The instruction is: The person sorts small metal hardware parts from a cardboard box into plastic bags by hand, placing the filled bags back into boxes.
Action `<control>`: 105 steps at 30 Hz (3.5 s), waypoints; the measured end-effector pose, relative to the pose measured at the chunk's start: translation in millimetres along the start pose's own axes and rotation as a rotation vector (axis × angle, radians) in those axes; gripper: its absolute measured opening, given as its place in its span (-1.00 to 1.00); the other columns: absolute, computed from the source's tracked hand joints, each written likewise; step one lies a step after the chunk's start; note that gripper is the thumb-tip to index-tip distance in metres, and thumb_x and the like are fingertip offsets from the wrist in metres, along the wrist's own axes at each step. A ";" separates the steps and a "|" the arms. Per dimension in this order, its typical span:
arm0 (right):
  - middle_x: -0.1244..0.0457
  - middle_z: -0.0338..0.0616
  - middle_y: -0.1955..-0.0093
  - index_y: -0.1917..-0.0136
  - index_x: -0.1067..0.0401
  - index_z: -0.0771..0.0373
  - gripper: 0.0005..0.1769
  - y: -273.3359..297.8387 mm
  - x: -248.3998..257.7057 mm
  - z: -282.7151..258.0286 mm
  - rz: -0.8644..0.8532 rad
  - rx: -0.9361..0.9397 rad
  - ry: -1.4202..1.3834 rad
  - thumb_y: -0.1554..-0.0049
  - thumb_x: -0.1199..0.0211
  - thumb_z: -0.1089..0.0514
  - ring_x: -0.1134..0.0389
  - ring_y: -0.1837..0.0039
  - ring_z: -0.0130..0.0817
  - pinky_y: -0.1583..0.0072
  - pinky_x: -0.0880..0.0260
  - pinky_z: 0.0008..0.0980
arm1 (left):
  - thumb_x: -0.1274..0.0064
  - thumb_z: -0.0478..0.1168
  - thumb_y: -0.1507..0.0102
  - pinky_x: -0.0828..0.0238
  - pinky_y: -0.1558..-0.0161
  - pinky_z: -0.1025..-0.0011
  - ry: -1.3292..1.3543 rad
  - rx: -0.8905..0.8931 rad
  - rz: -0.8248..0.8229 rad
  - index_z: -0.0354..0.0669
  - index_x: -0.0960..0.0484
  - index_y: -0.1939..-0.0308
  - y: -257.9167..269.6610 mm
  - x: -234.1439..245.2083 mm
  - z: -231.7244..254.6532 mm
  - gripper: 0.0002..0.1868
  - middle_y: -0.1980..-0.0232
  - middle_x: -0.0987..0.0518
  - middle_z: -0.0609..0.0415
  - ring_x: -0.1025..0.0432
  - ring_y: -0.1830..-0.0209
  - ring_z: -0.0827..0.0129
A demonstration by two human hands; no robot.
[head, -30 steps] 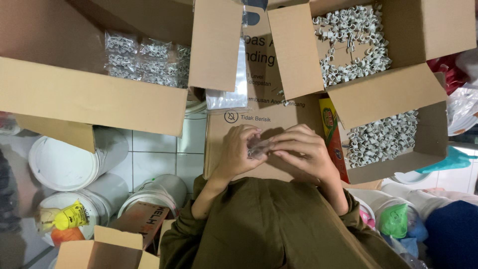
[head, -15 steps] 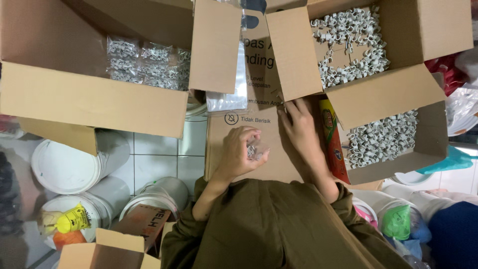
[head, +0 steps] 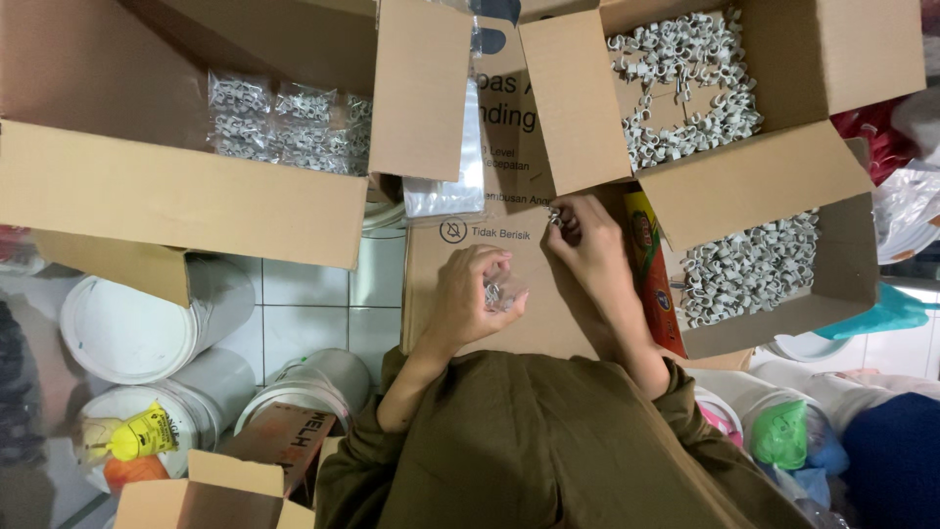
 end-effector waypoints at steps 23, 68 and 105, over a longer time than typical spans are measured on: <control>-0.39 -0.13 -0.03 -0.07 -0.53 0.35 -0.75 55.3 8.2 -1.5 -0.090 -0.025 -0.713 -0.10 -0.46 0.34 -0.34 -0.03 -0.47 -0.10 -0.33 -0.44 | -0.43 -0.15 -0.05 -0.32 0.04 0.26 -0.021 0.033 -0.026 -0.09 -0.30 -0.26 14.0 -10.0 -15.8 -0.20 0.07 -0.53 0.10 -0.42 0.14 0.34; 0.01 0.22 -0.43 -0.57 0.02 0.00 0.09 -145.1 91.0 38.0 -0.813 -0.236 0.571 0.08 -0.53 0.01 -0.28 -0.30 0.22 -0.28 -0.38 0.00 | -0.43 -0.21 0.00 -0.44 0.19 0.18 -0.056 0.017 -0.004 -0.11 -0.28 -0.15 -10.9 -22.1 -42.2 -0.24 0.11 -0.45 -0.13 -0.44 0.19 0.06; -0.14 -0.18 -0.07 -0.09 -0.16 0.13 -0.93 36.8 103.6 -21.9 0.104 -0.648 -1.783 -0.37 -0.02 0.23 -0.19 0.15 -0.50 0.22 -0.25 -0.61 | -0.44 -0.16 -0.02 -0.37 0.08 0.17 -0.138 -0.127 0.113 -0.13 -0.31 -0.16 -3.0 -1.2 0.4 -0.24 0.10 -0.47 -0.07 -0.41 0.14 0.06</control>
Point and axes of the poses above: each hand's wrist, its own y-axis away from the middle knuckle, its own x-axis out of the back of the hand, z = x × y, the point moved 3 cm from there along -y, towards the middle knuckle
